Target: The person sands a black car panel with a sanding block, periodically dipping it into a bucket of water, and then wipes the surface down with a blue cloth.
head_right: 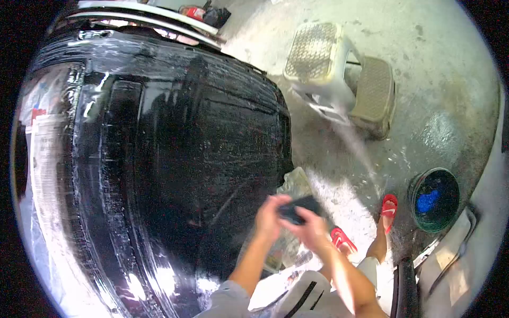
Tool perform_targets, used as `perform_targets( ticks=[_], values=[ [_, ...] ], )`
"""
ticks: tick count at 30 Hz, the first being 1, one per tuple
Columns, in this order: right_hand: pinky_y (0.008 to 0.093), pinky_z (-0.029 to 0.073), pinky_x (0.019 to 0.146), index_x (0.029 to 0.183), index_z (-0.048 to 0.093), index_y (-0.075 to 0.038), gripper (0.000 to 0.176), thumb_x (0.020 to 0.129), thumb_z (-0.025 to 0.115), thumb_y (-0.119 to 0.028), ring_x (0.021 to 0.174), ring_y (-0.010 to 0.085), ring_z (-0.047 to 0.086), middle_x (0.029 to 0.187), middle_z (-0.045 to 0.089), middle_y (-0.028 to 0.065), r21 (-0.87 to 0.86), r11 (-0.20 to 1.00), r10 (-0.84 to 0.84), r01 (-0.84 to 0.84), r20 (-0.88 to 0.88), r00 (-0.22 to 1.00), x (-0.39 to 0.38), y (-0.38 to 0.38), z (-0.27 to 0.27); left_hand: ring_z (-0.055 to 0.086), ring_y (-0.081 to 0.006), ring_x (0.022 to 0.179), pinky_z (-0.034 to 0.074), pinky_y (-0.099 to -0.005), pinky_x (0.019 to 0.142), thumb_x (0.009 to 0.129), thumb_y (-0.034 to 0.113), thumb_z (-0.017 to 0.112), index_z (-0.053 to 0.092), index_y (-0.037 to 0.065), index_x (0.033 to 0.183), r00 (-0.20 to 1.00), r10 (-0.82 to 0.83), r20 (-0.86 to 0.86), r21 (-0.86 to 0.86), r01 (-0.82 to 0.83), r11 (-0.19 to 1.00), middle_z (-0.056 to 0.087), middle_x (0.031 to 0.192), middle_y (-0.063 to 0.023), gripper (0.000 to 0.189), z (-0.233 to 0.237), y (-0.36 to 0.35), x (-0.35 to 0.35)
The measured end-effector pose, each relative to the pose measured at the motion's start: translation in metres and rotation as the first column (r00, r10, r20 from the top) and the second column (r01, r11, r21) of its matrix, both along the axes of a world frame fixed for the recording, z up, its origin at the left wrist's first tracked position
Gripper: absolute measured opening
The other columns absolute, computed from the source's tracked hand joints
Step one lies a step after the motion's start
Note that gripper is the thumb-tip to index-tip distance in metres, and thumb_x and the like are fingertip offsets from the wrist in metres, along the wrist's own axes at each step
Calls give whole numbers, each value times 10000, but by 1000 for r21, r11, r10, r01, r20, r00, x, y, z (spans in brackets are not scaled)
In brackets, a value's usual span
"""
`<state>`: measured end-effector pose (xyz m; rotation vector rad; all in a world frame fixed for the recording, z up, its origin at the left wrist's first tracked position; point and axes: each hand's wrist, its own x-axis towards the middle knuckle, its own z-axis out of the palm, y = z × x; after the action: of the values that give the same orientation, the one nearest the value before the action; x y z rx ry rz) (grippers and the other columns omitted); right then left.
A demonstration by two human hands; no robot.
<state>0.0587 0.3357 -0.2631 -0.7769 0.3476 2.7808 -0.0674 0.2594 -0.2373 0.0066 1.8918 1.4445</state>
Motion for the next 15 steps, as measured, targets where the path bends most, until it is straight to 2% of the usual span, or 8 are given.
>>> perform_targets(
  ticks=[2,3,5,7,8,11,13,15],
  values=[
    [454,436,1082,1216,539,76,347,989,515,-185,1193,336,564,1230,589,188,5,982,-183,190,-237,954,-60,21,91,601,-227,1040,470,-374,937,985,191,493,606,-9,1105,973,50,-223,250,7,968,634,1135,-128,259,111,35,-32],
    [443,423,1091,1223,546,68,347,997,506,-192,1209,324,556,1241,590,194,61,959,-242,277,-337,910,-85,26,113,594,-242,1103,458,-387,983,975,117,499,602,-18,1139,752,-159,-639,-54,162,985,621,1194,-139,236,151,34,-45],
    [438,387,1104,1272,535,70,380,1021,467,-208,1247,347,532,1268,589,227,361,838,-396,409,-114,911,-138,35,145,567,-280,1191,427,-398,1038,940,55,528,602,-19,1164,400,-390,-829,-336,201,920,602,1244,-175,247,225,30,-60],
    [444,347,1116,1348,467,87,450,1028,447,-229,1301,390,478,1354,521,273,827,553,-334,105,104,937,-159,20,173,560,-330,1190,397,-405,1064,915,96,570,622,-14,1142,-207,-747,-631,-766,17,643,603,1239,-182,258,294,19,-58],
    [450,297,1142,1402,389,95,497,1021,441,-219,1353,421,403,1432,425,300,948,286,-487,138,20,873,-171,-13,175,546,-356,1201,392,-428,1067,892,77,580,624,-12,1136,-299,-818,-492,-847,-54,529,590,1253,-203,263,321,9,-55],
    [641,134,1143,1481,248,71,759,884,567,-273,1453,408,208,1568,190,271,972,-149,-199,-182,151,968,-140,-129,196,536,-377,1197,386,-513,1062,869,91,580,597,-26,1103,-407,-912,-47,-889,-399,224,569,1270,-207,263,385,-27,-42],
    [729,143,1084,1420,314,92,890,780,661,-421,1402,435,273,1515,246,299,914,-358,48,-193,224,973,-113,-194,182,608,-403,1110,410,-547,1007,921,204,589,695,47,1027,-415,-909,-40,-831,-491,261,659,1154,-199,217,420,-50,-39],
    [738,145,1079,1419,328,86,897,778,648,-453,1411,416,267,1519,253,282,888,-421,168,-185,277,946,-119,-160,183,508,-436,1265,267,-618,1108,925,184,588,659,58,1141,-426,-904,-26,-760,-579,295,578,1312,-215,260,436,-85,-48]
  ],
)
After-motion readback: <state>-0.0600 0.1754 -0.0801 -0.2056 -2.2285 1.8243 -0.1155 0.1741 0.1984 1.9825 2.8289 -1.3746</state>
